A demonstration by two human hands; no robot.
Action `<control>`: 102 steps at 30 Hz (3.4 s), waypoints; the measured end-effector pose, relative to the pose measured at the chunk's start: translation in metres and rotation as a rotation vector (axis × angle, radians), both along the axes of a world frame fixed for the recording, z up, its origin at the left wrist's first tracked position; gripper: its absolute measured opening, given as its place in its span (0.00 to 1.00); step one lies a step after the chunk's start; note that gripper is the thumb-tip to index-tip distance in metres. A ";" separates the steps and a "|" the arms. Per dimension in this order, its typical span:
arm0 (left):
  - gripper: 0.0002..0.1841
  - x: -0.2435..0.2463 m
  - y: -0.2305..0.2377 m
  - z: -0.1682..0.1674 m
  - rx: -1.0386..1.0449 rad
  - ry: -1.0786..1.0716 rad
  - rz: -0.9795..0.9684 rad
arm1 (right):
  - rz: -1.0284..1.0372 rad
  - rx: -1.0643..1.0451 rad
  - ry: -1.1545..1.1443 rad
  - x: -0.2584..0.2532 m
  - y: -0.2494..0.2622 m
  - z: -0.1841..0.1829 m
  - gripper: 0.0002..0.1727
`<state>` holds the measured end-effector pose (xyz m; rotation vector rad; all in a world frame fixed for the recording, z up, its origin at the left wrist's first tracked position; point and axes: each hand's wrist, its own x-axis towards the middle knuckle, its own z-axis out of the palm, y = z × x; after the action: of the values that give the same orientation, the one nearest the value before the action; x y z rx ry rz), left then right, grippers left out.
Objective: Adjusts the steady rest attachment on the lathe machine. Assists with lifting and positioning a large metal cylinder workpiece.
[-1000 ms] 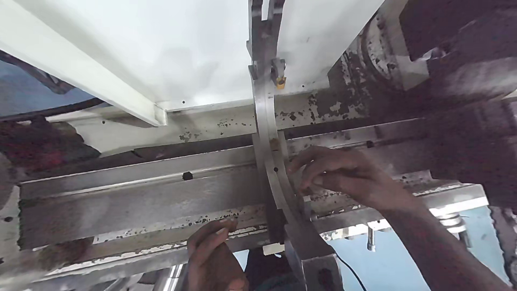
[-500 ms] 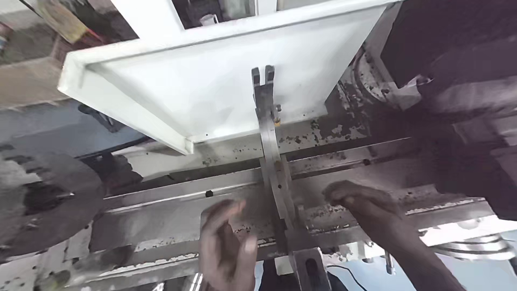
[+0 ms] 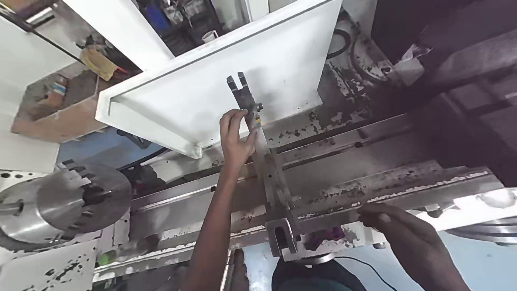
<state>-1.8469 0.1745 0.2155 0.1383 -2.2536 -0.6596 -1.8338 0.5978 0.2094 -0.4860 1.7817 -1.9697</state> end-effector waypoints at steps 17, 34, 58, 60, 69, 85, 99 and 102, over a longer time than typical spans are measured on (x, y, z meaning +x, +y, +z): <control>0.16 -0.020 0.007 -0.014 -0.064 0.147 0.033 | 0.003 0.002 -0.014 0.002 0.015 -0.001 0.18; 0.12 -0.019 0.005 -0.017 -0.054 0.186 0.005 | 0.021 -0.002 0.004 0.005 0.013 -0.003 0.17; 0.10 -0.021 0.006 -0.017 -0.087 0.220 0.014 | 0.020 0.003 -0.003 0.010 0.008 -0.007 0.17; 0.10 -0.022 0.006 -0.017 -0.086 0.229 0.015 | 0.018 0.006 -0.003 0.010 0.008 -0.006 0.17; 0.11 -0.024 0.004 -0.014 -0.082 0.242 0.003 | 0.021 0.009 -0.015 0.010 0.007 -0.007 0.17; 0.23 -0.011 0.028 -0.017 0.320 0.104 0.027 | 0.027 0.017 -0.010 0.010 0.006 -0.007 0.17; 0.20 -0.031 0.027 -0.014 0.590 0.255 0.051 | 0.015 -0.002 -0.029 0.015 0.004 -0.008 0.16; 0.22 -0.031 0.027 -0.013 0.650 0.280 0.025 | 0.016 0.012 -0.033 0.016 0.004 -0.007 0.16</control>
<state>-1.8775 0.2012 0.2027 0.3639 -1.7018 -1.2926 -1.8176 0.6014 0.2023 -0.4604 1.7634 -1.9439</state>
